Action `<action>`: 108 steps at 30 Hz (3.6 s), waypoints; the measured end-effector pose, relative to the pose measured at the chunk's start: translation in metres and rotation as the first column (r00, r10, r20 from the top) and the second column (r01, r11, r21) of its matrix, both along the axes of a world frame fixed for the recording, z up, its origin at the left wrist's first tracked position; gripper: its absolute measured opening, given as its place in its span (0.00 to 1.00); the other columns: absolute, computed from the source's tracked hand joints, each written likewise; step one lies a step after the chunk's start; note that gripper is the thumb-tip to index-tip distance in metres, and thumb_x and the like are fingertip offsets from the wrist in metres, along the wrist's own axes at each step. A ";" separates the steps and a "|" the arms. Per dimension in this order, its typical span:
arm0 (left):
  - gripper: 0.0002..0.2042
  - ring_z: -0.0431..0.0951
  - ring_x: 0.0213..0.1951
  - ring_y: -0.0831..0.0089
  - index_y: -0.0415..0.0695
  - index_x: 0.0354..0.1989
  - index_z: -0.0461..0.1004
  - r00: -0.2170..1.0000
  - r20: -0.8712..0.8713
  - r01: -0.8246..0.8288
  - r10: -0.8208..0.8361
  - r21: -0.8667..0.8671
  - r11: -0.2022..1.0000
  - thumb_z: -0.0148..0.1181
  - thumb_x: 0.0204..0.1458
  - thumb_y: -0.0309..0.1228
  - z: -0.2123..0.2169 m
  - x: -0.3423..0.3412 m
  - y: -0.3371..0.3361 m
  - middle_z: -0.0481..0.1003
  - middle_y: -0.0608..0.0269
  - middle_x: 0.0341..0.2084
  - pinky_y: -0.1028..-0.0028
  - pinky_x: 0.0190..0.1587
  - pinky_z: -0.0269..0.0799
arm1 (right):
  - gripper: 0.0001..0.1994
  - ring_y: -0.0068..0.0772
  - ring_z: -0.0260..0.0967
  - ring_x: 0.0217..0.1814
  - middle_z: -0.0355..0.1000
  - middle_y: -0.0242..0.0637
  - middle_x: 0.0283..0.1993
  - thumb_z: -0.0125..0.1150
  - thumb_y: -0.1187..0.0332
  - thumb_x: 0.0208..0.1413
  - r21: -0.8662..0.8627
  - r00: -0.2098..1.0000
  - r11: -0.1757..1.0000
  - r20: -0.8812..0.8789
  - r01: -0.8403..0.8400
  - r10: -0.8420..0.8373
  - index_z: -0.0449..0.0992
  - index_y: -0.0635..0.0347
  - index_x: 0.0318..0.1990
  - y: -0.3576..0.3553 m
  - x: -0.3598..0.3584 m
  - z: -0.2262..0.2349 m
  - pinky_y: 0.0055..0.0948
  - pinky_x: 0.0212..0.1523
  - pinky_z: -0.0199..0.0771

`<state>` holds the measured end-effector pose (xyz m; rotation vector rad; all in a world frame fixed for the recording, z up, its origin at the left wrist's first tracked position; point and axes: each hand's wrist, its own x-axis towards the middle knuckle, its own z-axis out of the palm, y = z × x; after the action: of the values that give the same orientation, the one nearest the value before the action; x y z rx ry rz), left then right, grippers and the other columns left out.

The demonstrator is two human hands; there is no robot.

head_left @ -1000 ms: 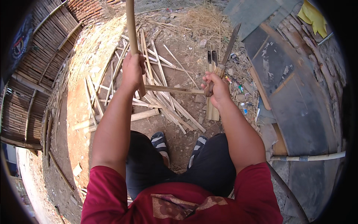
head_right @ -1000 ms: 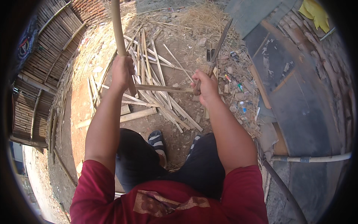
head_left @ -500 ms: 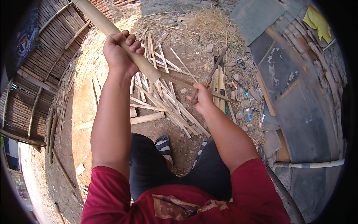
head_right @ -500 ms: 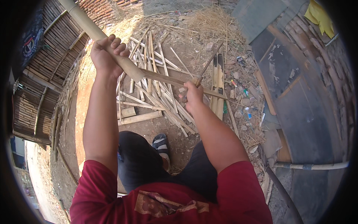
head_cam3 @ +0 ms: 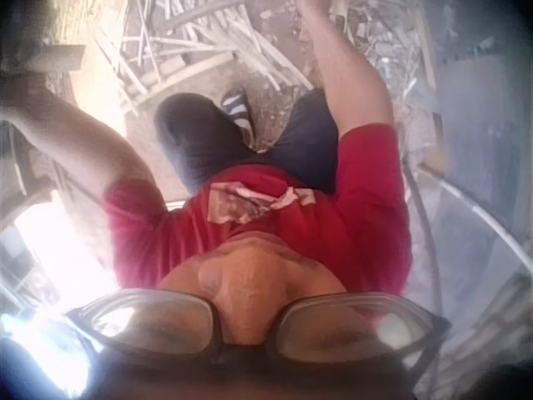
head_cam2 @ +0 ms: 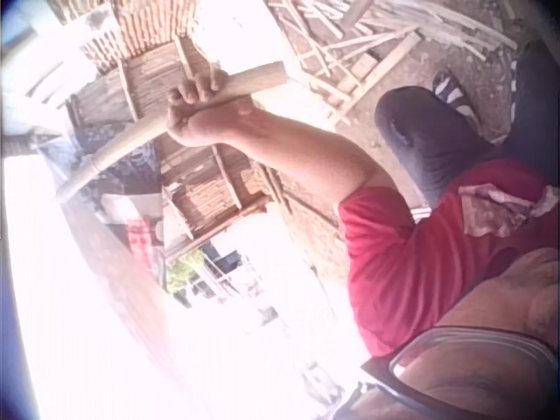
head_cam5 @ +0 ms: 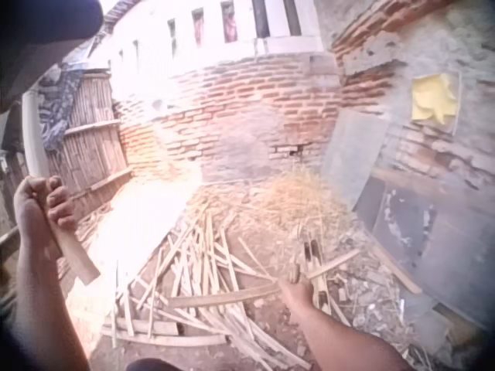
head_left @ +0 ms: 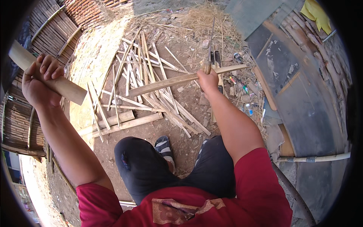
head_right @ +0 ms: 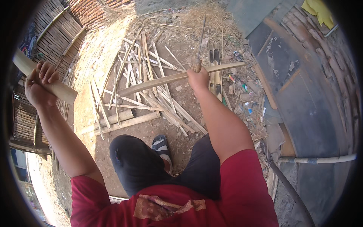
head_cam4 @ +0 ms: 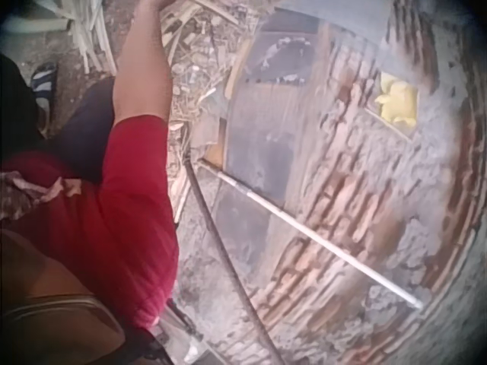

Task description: The person shapes and fits pieces of bamboo by hammering a machete blade into the joints and prying the sections together.

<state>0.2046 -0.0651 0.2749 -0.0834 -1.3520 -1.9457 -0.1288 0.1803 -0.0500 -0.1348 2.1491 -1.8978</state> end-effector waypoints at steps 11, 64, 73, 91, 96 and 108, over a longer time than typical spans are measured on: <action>0.14 0.62 0.23 0.84 0.41 0.46 0.72 0.607 0.431 -0.413 0.668 -0.546 0.729 0.51 0.65 0.39 -0.123 0.009 0.049 0.64 0.72 0.23 0.79 0.26 0.60 | 0.16 0.28 0.73 0.40 0.73 0.33 0.40 0.63 0.67 0.55 0.196 0.983 0.964 0.059 -0.182 0.173 0.75 0.60 0.50 0.084 -0.059 0.033 0.36 0.38 0.82; 0.13 0.83 0.34 0.47 0.45 0.49 0.78 0.783 0.379 0.059 0.492 -0.834 0.548 0.62 0.58 0.33 -0.253 -0.276 0.201 0.81 0.46 0.30 0.55 0.40 0.77 | 0.19 0.20 0.72 0.31 0.76 0.33 0.34 0.74 0.59 0.59 0.025 0.865 1.000 -0.502 0.007 0.006 0.76 0.64 0.46 0.176 0.017 0.154 0.25 0.34 0.74; 0.12 0.82 0.37 0.45 0.44 0.48 0.78 0.772 0.405 0.089 0.489 -0.832 0.548 0.62 0.59 0.34 -0.242 -0.268 0.206 0.82 0.44 0.33 0.55 0.42 0.77 | 0.18 0.15 0.68 0.29 0.73 0.29 0.33 0.65 0.58 0.65 -0.043 0.897 0.966 -0.384 -0.255 0.220 0.76 0.66 0.51 0.212 0.083 0.242 0.20 0.27 0.73; 0.09 0.80 0.41 0.39 0.41 0.43 0.76 0.774 0.423 0.083 0.471 -0.805 0.587 0.60 0.59 0.32 -0.230 -0.245 0.220 0.80 0.39 0.35 0.49 0.46 0.74 | 0.19 0.17 0.63 0.23 0.67 0.31 0.32 0.47 0.66 0.70 -0.184 0.928 0.938 -0.289 -0.294 0.235 0.65 0.66 0.63 0.170 0.126 0.235 0.21 0.25 0.69; 0.09 0.79 0.39 0.37 0.39 0.41 0.74 0.775 0.409 0.063 0.482 -0.809 0.585 0.60 0.58 0.32 -0.236 -0.246 0.219 0.79 0.37 0.34 0.48 0.45 0.74 | 0.17 0.16 0.62 0.22 0.66 0.31 0.31 0.45 0.67 0.71 -0.166 0.920 0.945 -0.325 -0.282 0.218 0.65 0.65 0.62 0.166 0.134 0.234 0.20 0.24 0.67; 0.09 0.79 0.39 0.37 0.39 0.39 0.73 0.791 0.380 0.061 0.479 -0.829 0.557 0.60 0.58 0.32 -0.240 -0.250 0.217 0.79 0.37 0.33 0.48 0.45 0.75 | 0.19 0.15 0.61 0.22 0.67 0.30 0.31 0.45 0.67 0.72 -0.195 0.920 0.946 -0.350 -0.259 0.180 0.63 0.67 0.65 0.169 0.136 0.228 0.20 0.24 0.67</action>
<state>-0.0457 0.1514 0.0346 0.2612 -2.4681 -0.9715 0.0071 0.3490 0.1776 -0.7605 1.9781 -2.1062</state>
